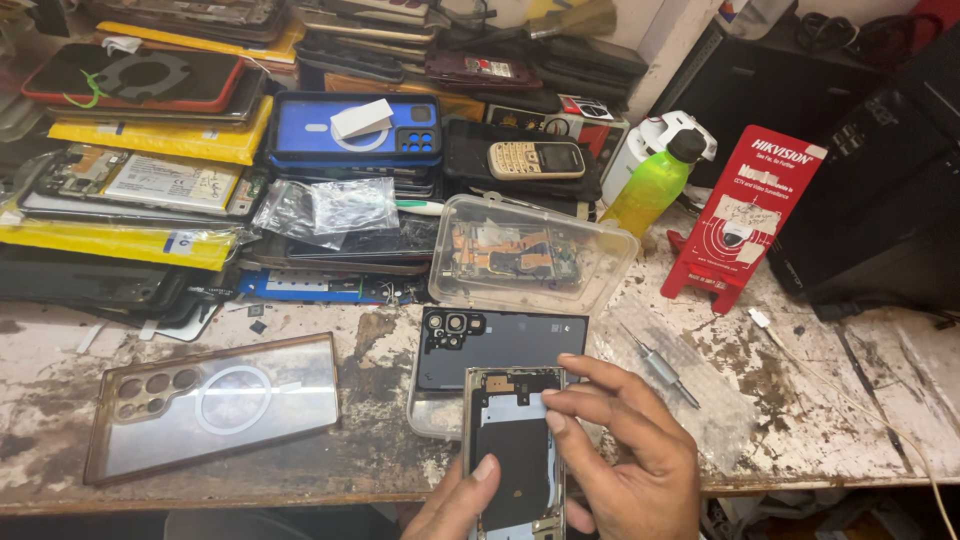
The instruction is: The person repairs a disassembled smartphone by using a screwdriver to remove screws and a plastic pry tool to detach the back cover. They then reconnect internal ribbon cables and test the device, which displays a green vertical line on the screen.
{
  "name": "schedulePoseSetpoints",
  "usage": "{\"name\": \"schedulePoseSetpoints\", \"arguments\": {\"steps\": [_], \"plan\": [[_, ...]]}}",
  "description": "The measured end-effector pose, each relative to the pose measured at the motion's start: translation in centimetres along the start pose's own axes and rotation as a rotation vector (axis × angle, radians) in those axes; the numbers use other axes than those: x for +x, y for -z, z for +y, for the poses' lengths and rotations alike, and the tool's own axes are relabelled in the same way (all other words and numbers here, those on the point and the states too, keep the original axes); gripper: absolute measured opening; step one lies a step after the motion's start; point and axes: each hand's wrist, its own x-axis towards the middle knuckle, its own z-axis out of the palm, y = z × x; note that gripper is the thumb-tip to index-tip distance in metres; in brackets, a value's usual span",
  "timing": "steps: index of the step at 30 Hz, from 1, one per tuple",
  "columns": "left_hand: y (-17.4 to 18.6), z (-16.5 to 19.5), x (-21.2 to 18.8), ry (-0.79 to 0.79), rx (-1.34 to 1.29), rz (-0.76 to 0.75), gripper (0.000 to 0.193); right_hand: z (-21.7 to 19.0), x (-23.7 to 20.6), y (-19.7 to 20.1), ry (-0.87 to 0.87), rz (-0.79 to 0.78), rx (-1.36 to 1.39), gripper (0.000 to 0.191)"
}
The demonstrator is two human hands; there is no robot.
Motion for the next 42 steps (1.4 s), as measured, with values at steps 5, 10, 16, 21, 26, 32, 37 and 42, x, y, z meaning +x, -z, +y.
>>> {"name": "schedulePoseSetpoints", "arguments": {"steps": [5, 10, 16, 21, 26, 32, 37, 42], "plan": [[-0.6, 0.4, -0.1, 0.013, 0.044, 0.031, 0.072, 0.5, 0.1, 0.1, -0.084, -0.028, 0.096, 0.016], [-1.1, 0.8, 0.0, 0.034, 0.045, 0.0, 0.076, 1.0, 0.1, 0.3, -0.161, -0.07, 0.201, 0.016], [-0.8, -0.2, -0.5, 0.018, 0.041, -0.017, 0.077, 1.6, 0.3, 0.5, -0.259, -0.11, 0.368, 0.012], [0.7, -2.4, 0.3, 0.031, 0.065, 0.158, 0.074, 1.9, -0.2, 0.3, -0.146, -0.052, 0.295, 0.014], [2.2, -3.6, 0.7, 0.111, 0.099, 0.239, 0.075, 2.1, -1.0, -0.7, 0.15, 0.084, -0.043, 0.036], [1.3, -3.4, 0.6, 0.003, 0.091, 0.183, 0.075, 2.0, -0.9, -0.8, 0.034, 0.073, 0.054, 0.023], [0.5, -2.5, 0.6, -0.023, 0.044, -0.01, 0.072, 1.4, 0.3, -0.3, -0.235, 0.031, 0.257, 0.008], [0.3, -3.0, 0.4, 0.002, 0.079, 0.187, 0.072, 0.4, -0.1, -0.4, 0.078, 0.067, -0.24, 0.011]]}}
